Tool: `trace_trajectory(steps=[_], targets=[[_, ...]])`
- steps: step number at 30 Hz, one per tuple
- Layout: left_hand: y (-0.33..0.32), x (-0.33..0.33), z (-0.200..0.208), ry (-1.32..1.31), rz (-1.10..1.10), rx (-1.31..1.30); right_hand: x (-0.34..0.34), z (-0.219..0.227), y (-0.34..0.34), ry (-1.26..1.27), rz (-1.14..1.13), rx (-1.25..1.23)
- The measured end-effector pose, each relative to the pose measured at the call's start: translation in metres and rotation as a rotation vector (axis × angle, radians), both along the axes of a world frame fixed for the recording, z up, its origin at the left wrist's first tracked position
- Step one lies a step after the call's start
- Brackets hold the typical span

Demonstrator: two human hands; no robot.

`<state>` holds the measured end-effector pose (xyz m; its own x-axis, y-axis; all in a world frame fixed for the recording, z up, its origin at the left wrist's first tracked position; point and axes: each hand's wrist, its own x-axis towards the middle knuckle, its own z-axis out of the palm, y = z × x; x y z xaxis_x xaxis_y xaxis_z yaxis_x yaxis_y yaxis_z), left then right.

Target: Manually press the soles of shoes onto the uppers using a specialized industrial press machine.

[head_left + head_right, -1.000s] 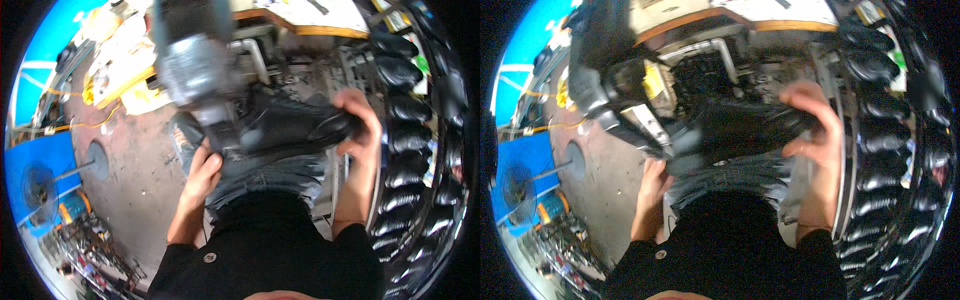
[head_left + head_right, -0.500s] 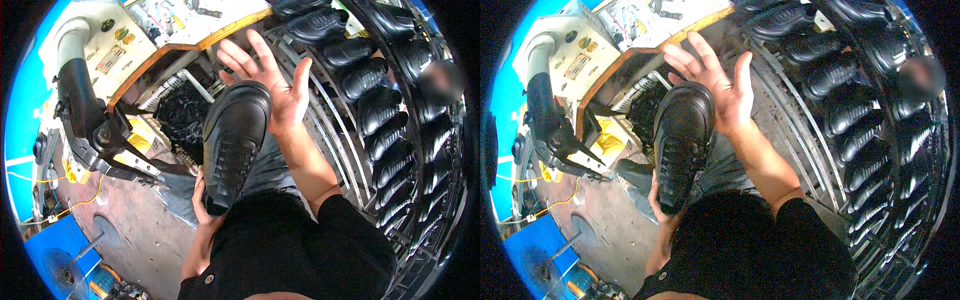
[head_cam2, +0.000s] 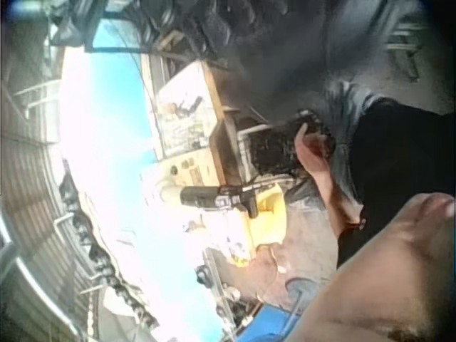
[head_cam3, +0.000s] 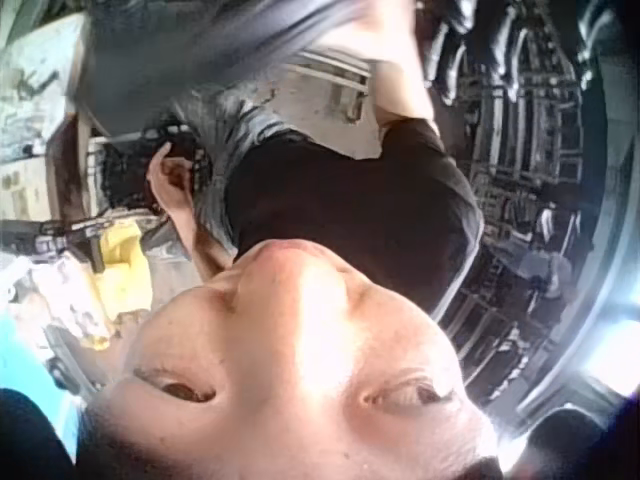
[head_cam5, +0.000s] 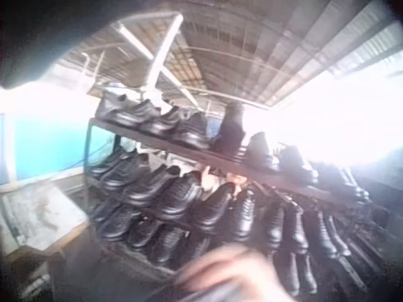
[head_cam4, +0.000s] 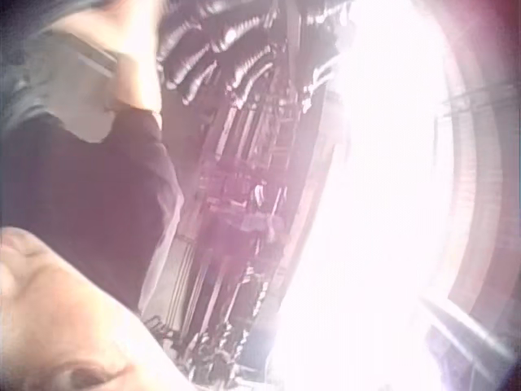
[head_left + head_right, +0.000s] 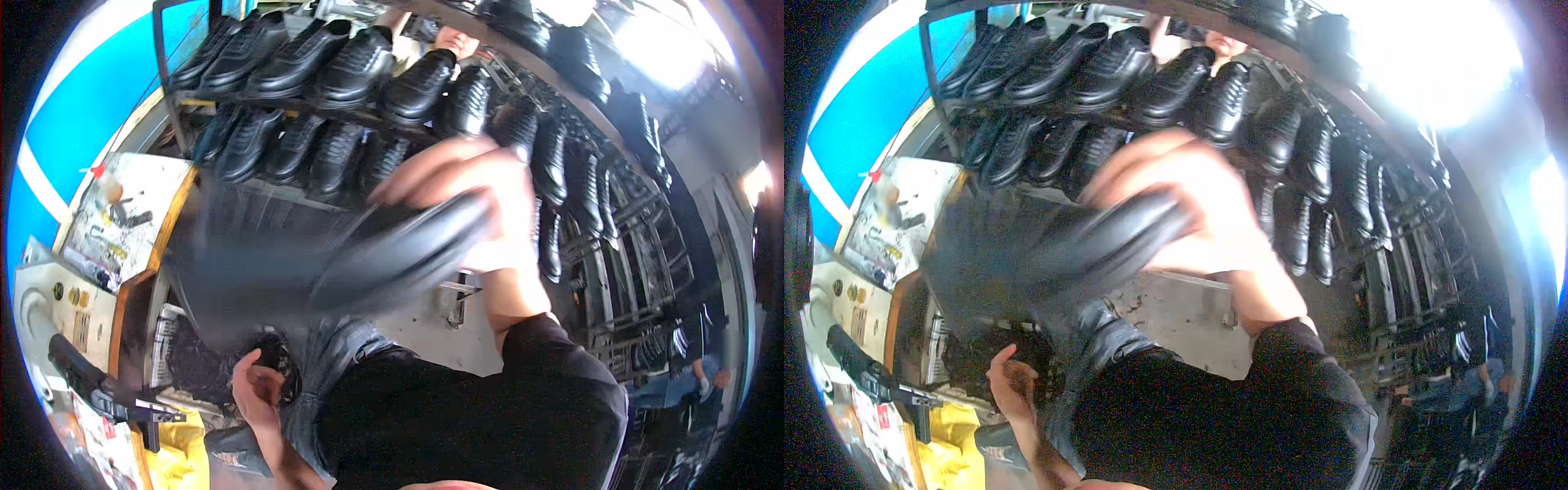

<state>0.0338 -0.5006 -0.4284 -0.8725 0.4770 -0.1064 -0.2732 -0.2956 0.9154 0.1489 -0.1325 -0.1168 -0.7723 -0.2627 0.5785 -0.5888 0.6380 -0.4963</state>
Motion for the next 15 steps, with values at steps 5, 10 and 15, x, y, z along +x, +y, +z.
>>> trace_trajectory(steps=[5, 10, 15], targets=[[0.022, 0.001, -0.003, 0.392, 0.013, -0.381, 0.11, 0.088, 0.024, 1.168, -1.349, 0.264], [0.021, 0.003, -0.024, 0.202, -0.111, -0.296, 0.211, 0.129, 0.163, 0.499, -1.88, 1.177], [0.022, 0.012, -0.036, 0.215, -0.204, -0.308, 0.207, 0.114, 0.161, 0.205, -1.581, 0.85]])
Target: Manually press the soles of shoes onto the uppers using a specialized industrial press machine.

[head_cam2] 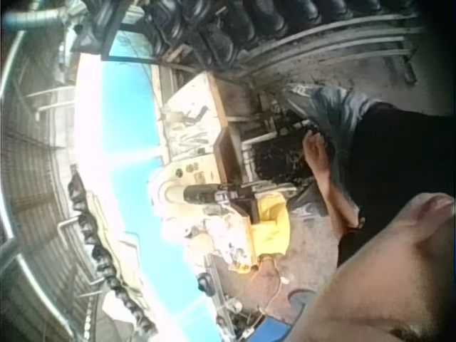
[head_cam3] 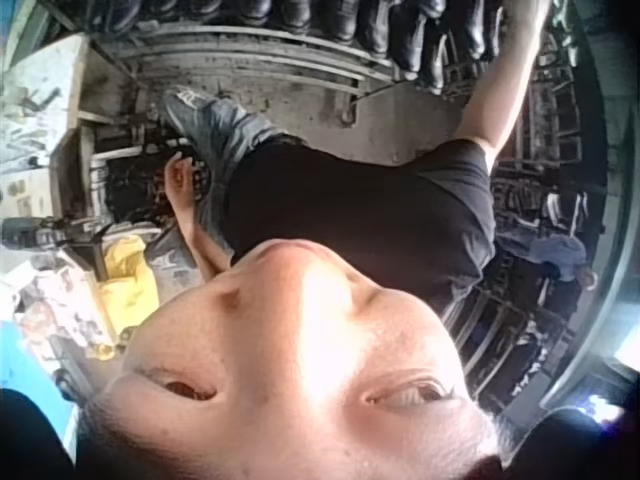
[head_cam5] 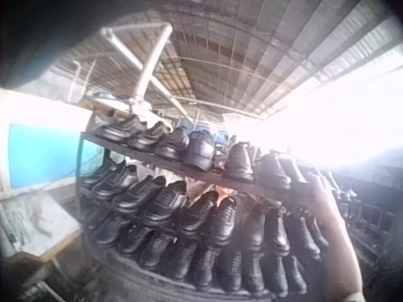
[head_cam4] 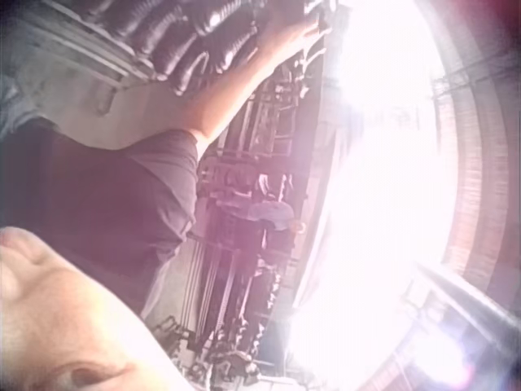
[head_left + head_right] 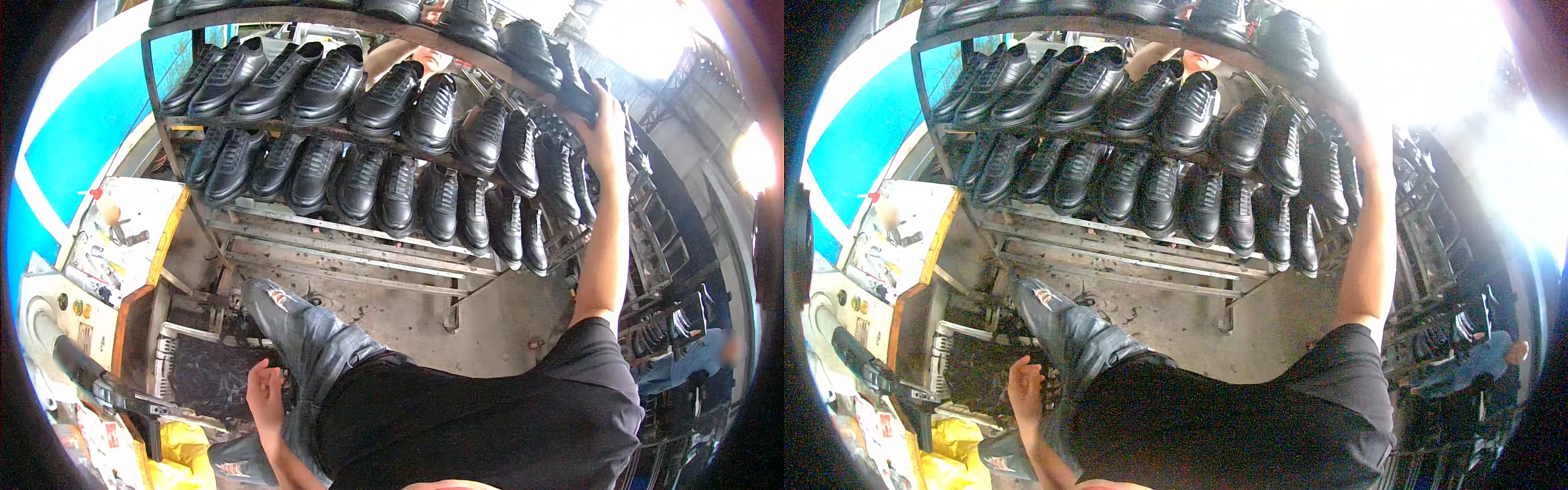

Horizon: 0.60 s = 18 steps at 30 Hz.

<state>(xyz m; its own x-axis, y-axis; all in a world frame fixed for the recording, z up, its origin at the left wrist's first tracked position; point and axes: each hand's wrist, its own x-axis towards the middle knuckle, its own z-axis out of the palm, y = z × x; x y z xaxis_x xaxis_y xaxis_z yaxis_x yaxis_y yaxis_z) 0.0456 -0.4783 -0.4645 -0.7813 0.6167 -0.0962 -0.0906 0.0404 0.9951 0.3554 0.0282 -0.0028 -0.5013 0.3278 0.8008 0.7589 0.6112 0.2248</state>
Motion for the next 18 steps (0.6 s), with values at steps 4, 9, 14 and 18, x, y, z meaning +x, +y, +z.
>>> trace_trajectory(steps=[4, 9, 14, 18], targets=[[-0.003, 0.005, 0.001, -0.048, -0.031, 0.049, 0.062, 0.018, 0.008, -0.119, -0.578, -0.049], [-0.012, 0.005, -0.009, -0.078, -0.013, -0.017, 0.09, 0.029, 0.076, 0.08, -0.348, 0.433], [-0.003, 0.004, 0.048, -0.063, 0.065, -0.113, -0.048, -0.01, -0.054, 0.355, 0.136, 0.445], [0.003, -0.01, 0.064, -0.174, 0.028, 0.356, -0.153, -0.131, -0.13, 0.369, 0.898, -0.299]])
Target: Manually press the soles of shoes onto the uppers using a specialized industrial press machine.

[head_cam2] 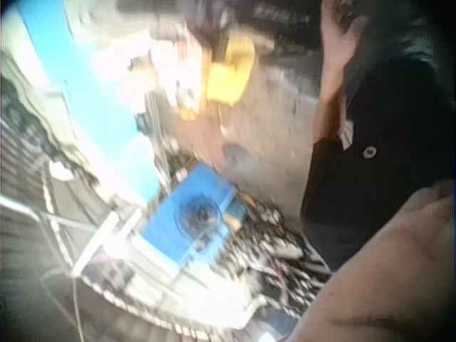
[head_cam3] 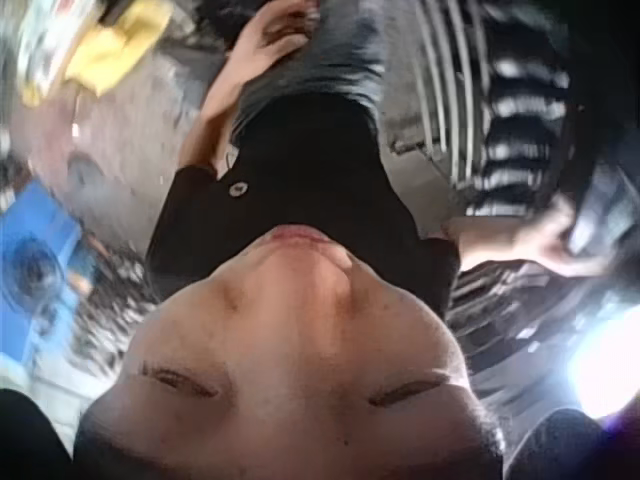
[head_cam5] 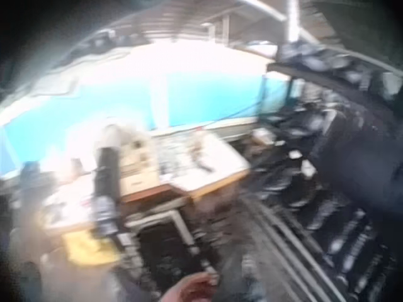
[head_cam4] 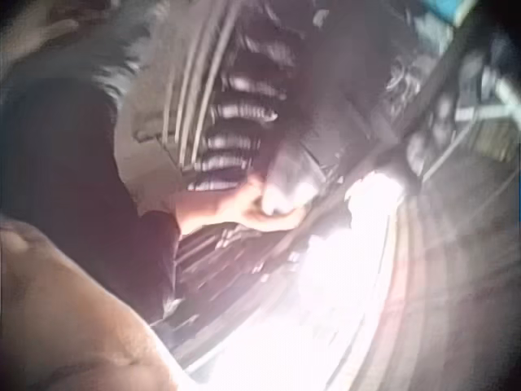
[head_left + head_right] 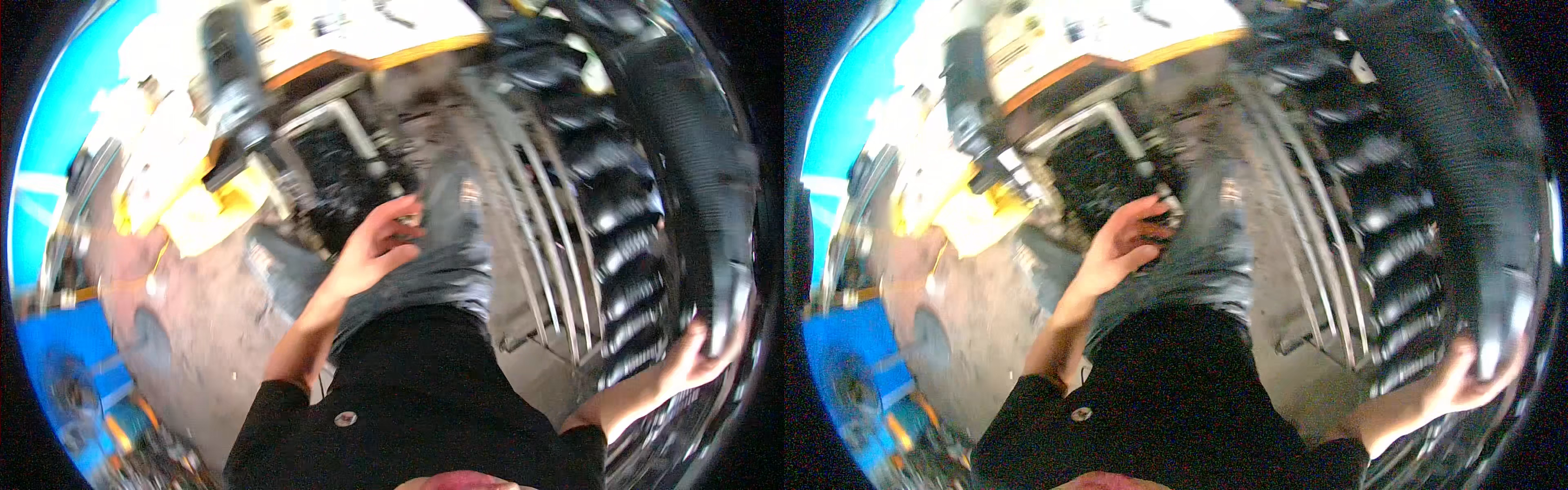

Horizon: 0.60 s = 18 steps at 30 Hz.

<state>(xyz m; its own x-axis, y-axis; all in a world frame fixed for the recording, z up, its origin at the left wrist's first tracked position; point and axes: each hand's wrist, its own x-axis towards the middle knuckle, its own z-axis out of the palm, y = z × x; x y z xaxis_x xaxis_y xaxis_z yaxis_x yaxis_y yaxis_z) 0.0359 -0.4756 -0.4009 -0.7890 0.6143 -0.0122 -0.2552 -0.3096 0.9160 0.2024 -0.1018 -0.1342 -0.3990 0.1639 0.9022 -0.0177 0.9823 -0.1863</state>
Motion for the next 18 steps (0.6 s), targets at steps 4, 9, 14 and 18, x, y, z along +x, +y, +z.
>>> trace_trajectory(steps=[4, 9, 14, 18], targets=[[-0.028, 0.005, -0.005, -0.261, 0.165, 0.526, -0.109, -0.13, -0.04, -0.81, 0.734, -0.605], [-0.072, 0.024, 0.004, -0.216, 0.587, 0.228, -0.169, -0.249, -0.088, -0.869, 1.11, -1.355], [-0.064, 0.018, 0.029, -0.102, 0.604, 0.026, -0.203, -0.296, -0.096, -0.718, 1.193, -1.81], [-0.058, 0.01, 0.043, 0.101, 0.599, -0.073, -0.216, -0.291, -0.087, -0.691, 1.202, -1.746]])
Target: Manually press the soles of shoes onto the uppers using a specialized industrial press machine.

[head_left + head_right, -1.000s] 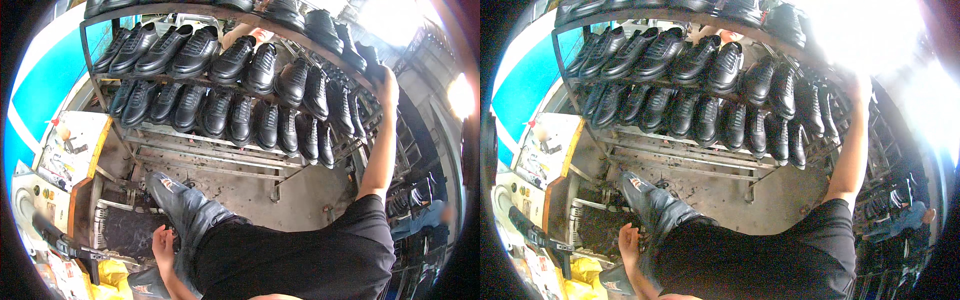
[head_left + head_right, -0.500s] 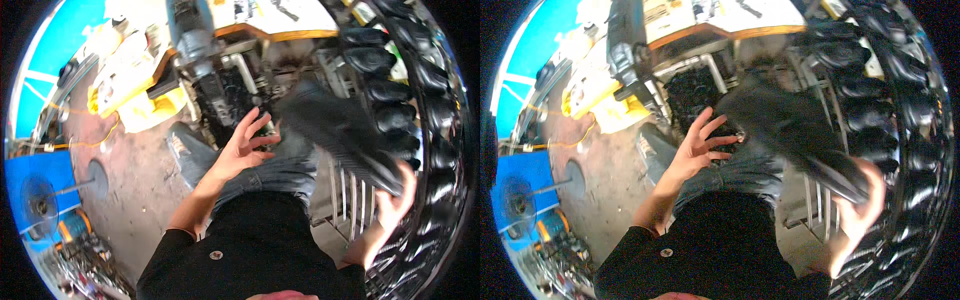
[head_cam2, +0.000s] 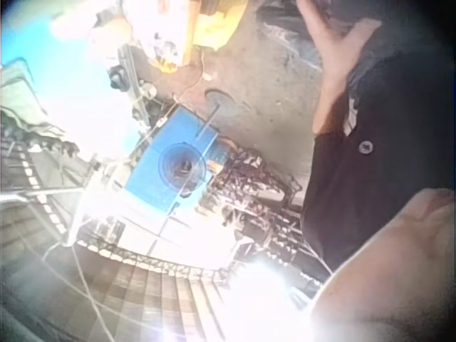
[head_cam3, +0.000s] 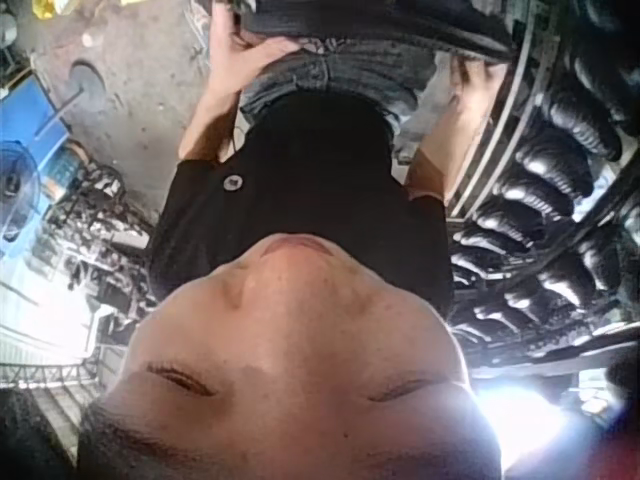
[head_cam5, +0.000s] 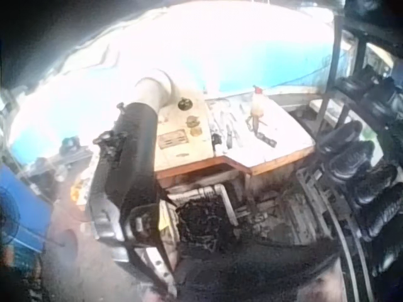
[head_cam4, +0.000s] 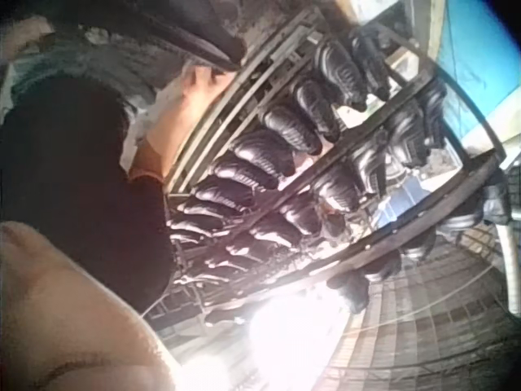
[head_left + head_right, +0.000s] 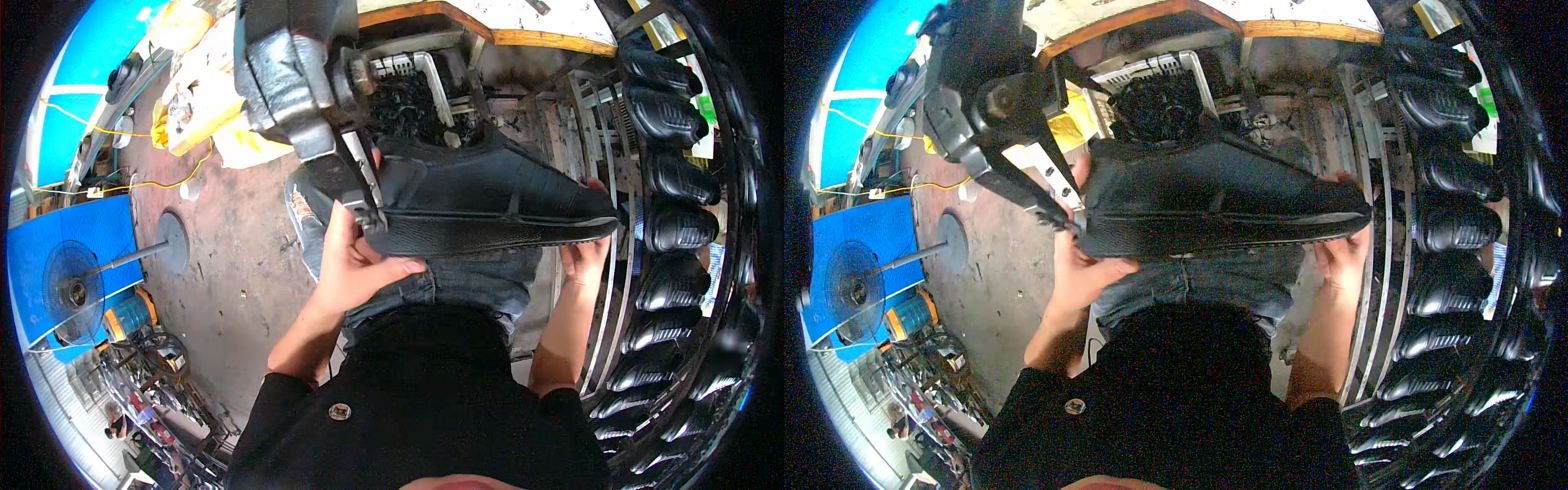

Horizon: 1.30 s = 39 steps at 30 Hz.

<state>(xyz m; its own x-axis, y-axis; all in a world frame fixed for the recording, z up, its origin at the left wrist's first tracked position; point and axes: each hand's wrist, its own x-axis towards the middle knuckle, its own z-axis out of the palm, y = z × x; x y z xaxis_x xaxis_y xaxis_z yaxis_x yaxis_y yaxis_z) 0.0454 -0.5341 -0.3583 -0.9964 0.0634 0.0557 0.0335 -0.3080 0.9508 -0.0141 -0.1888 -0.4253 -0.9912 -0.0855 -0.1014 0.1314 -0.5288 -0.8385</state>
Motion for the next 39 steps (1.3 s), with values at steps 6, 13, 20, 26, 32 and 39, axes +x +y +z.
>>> trace_trajectory(steps=[6, 13, 20, 26, 32, 39], targets=[[-0.003, 0.003, -0.018, -0.09, 0.161, 0.33, -0.023, 0.054, -0.003, 0.292, -0.017, 0.425], [-0.023, 0.011, -0.029, -0.139, 0.284, 0.48, -0.034, 0.095, -0.054, 0.368, 0.128, 0.39], [-0.066, 0.02, -0.025, -0.073, 0.357, 0.421, -0.023, 0.069, -0.107, 0.309, 0.222, 0.274], [-0.097, 0.029, -0.029, -0.096, 0.435, 0.016, -0.02, 0.074, -0.141, 0.255, 0.315, 0.178], [-0.075, 0.017, 0.01, 0.369, 0.629, -0.677, -0.017, 0.081, -0.155, 0.26, 0.361, 0.336], [-0.043, -0.027, 0.065, 0.34, 0.166, -1.037, -0.02, 0.109, -0.17, 0.521, 0.363, 0.77]])
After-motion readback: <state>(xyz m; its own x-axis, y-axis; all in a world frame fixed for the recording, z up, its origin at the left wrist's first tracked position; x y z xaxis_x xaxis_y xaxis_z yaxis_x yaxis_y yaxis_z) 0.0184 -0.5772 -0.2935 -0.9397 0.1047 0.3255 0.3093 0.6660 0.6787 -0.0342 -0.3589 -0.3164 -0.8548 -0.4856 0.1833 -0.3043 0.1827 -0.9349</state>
